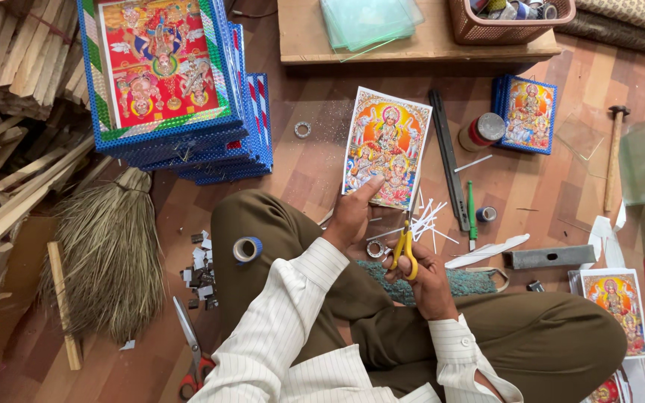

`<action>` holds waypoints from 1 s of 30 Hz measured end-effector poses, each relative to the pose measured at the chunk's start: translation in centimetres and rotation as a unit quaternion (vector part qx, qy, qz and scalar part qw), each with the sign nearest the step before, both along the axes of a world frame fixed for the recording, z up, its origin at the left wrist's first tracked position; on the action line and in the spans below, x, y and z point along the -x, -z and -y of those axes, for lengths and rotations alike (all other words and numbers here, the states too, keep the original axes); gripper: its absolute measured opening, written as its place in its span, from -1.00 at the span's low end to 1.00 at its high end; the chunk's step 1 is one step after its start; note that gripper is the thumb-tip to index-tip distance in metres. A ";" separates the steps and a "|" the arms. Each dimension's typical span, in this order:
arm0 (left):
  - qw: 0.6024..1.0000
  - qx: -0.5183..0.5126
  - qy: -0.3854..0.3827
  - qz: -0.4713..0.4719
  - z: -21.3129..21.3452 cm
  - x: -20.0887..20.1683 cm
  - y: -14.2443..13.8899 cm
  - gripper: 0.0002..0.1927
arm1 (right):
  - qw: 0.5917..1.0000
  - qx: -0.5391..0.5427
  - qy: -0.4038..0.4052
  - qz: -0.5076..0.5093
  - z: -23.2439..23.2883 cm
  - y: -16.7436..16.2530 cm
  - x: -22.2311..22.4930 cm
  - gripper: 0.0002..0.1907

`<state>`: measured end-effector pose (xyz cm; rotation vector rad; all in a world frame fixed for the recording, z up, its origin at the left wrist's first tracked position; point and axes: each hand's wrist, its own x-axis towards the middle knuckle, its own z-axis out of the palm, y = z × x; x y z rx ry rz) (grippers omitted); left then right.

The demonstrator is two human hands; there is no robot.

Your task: The person sits on the floor assembling small beaded picture frames. They press a blue beaded frame border onto a backing board, cut a printed religious image to size with scissors, tape the image onto the backing, and place a clear plastic sheet over it before setting the finished frame aside.

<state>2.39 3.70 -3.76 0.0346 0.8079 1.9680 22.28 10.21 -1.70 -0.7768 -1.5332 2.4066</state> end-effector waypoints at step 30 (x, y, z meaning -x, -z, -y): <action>1.000 0.000 -0.011 -0.012 -0.1 -0.4 -0.7 -0.68 | 0.999 -0.018 0.019 0.032 0.3 -0.5 0.3 -0.53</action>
